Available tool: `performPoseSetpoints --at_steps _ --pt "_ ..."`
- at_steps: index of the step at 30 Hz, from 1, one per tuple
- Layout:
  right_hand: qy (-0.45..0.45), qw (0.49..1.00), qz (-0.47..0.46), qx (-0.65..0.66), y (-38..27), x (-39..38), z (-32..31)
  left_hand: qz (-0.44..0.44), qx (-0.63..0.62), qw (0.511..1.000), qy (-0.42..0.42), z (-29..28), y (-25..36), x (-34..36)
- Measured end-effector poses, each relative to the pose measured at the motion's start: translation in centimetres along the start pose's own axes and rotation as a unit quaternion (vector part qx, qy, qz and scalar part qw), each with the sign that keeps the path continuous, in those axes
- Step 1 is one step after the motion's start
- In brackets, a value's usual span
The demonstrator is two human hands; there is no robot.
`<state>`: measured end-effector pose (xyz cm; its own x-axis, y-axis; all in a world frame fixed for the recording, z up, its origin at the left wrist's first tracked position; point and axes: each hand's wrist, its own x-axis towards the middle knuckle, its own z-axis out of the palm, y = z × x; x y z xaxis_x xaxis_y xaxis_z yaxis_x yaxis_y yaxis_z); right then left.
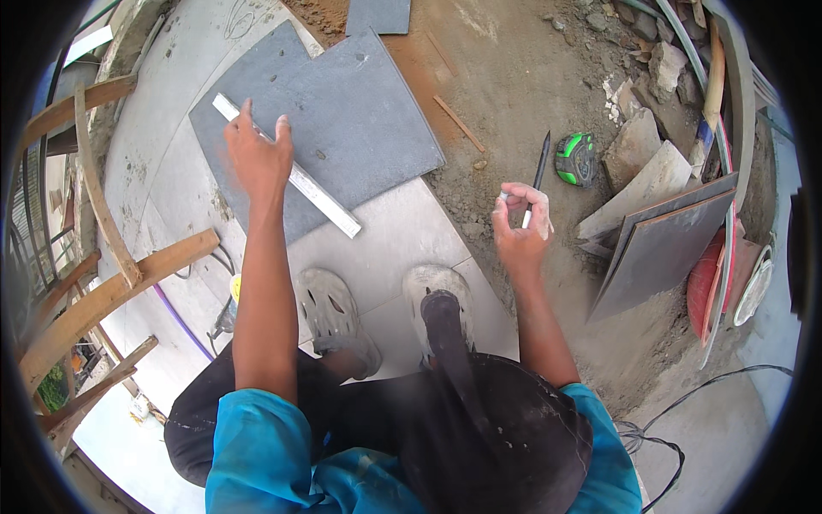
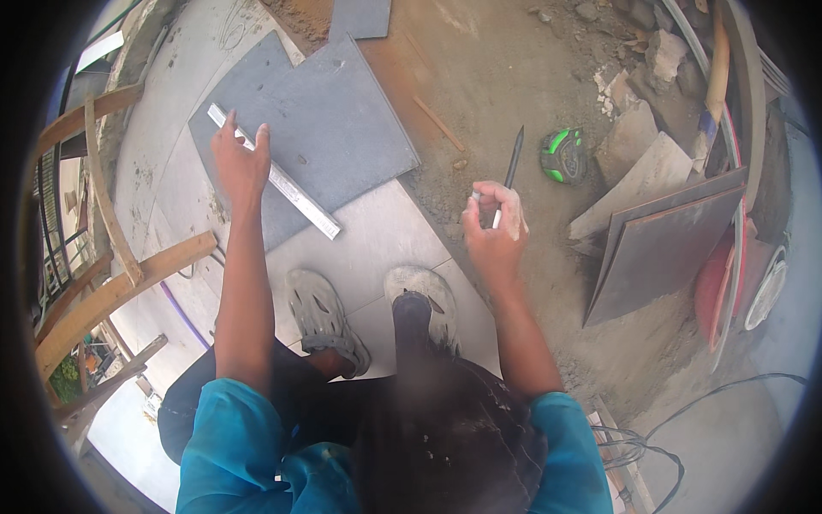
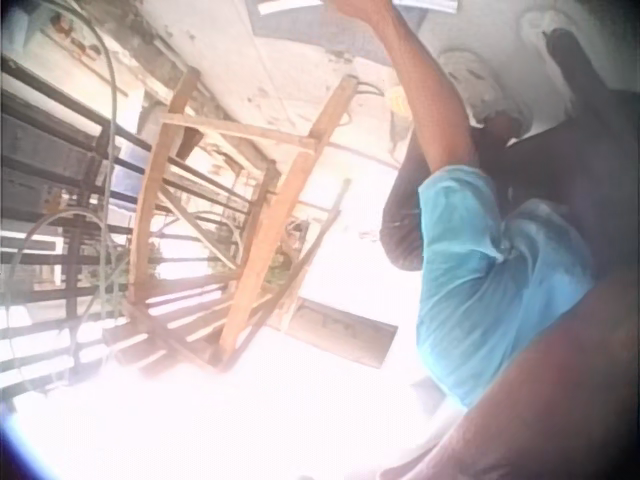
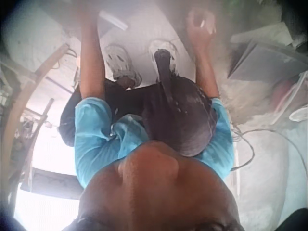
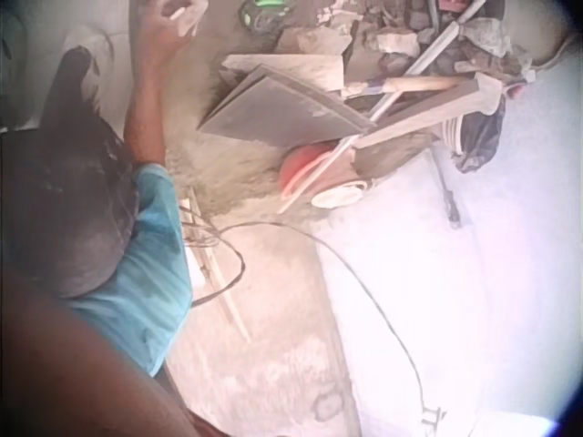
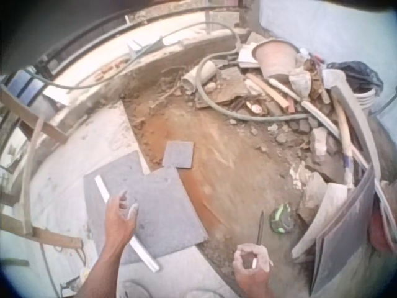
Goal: The person measures and marks a gray tile with a tape measure and marker, then uses an angle grinder to cut the tile along the marked line. The person handles the tile and tools on a tiled floor in a construction area.
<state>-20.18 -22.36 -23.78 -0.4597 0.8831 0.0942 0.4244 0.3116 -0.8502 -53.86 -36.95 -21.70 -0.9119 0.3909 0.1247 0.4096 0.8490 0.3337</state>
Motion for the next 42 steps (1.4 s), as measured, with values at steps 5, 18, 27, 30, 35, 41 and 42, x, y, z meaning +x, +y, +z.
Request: performPoseSetpoints --at_steps 5,18,27,30,35,41,42 --pt "0.048 0.975 -0.017 0.216 -4.7 1.8 2.0 -0.182 -0.463 0.706 -0.504 -2.4 12.2 -7.0" --pt "-0.072 0.964 -0.024 0.255 -8.8 4.6 -3.5 -0.224 -0.656 0.577 -0.432 -1.1 8.8 -7.9" --pt "-0.041 0.963 0.020 0.265 -9.6 5.2 -2.6 -0.176 -0.635 0.592 -0.463 -2.0 9.3 -7.9" --pt "-0.064 0.964 0.051 0.253 -9.6 5.2 -2.3 -0.157 -0.621 0.613 -0.463 -2.3 9.3 -8.0" --pt "-0.112 0.949 0.104 0.277 -9.4 5.1 -1.2 -0.116 -0.523 0.699 -0.473 -3.9 10.1 -7.7" --pt "-0.167 0.951 0.111 0.235 -9.5 5.1 0.9 0.130 -0.335 0.832 -0.422 -4.0 6.9 -7.5" --pt "-0.165 0.942 0.140 0.258 -9.4 4.9 1.7 0.160 -0.321 0.849 -0.387 -4.3 6.4 -7.6"
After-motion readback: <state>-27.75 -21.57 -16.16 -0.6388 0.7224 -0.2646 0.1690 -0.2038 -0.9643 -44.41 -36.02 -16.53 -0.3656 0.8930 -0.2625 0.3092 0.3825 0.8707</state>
